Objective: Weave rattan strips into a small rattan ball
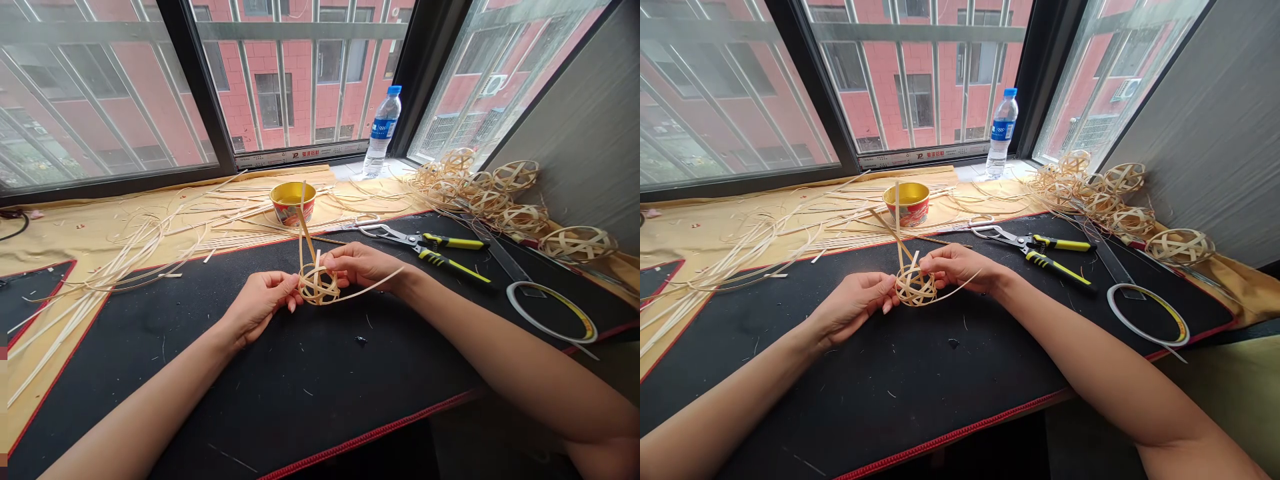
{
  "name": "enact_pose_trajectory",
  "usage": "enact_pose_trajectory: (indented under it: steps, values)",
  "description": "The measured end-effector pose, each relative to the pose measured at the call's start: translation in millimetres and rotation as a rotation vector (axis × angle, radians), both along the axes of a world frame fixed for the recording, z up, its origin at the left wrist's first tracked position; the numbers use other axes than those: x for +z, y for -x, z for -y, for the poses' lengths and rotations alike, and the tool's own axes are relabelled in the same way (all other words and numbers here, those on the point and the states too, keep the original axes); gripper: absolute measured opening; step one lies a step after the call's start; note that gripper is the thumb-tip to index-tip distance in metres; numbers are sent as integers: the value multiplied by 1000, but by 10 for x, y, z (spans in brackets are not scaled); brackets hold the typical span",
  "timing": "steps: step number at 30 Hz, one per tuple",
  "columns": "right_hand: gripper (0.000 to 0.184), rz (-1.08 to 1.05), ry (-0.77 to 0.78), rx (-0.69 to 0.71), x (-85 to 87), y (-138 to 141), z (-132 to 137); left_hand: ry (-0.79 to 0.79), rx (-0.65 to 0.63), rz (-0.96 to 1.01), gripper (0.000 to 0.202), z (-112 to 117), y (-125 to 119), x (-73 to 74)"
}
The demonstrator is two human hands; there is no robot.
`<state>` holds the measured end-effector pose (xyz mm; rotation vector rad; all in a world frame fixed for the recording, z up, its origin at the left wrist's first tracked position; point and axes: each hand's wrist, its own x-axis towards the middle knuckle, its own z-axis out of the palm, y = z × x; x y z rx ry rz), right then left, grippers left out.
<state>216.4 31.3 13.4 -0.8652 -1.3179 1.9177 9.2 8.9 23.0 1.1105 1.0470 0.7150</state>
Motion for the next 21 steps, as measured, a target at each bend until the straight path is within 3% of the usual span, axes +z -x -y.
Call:
enact_pose_trajectory:
  steps: [21]
  values:
    - [20, -41, 28, 61, 30, -78, -18, -73, -28, -34, 19, 18, -44, 21]
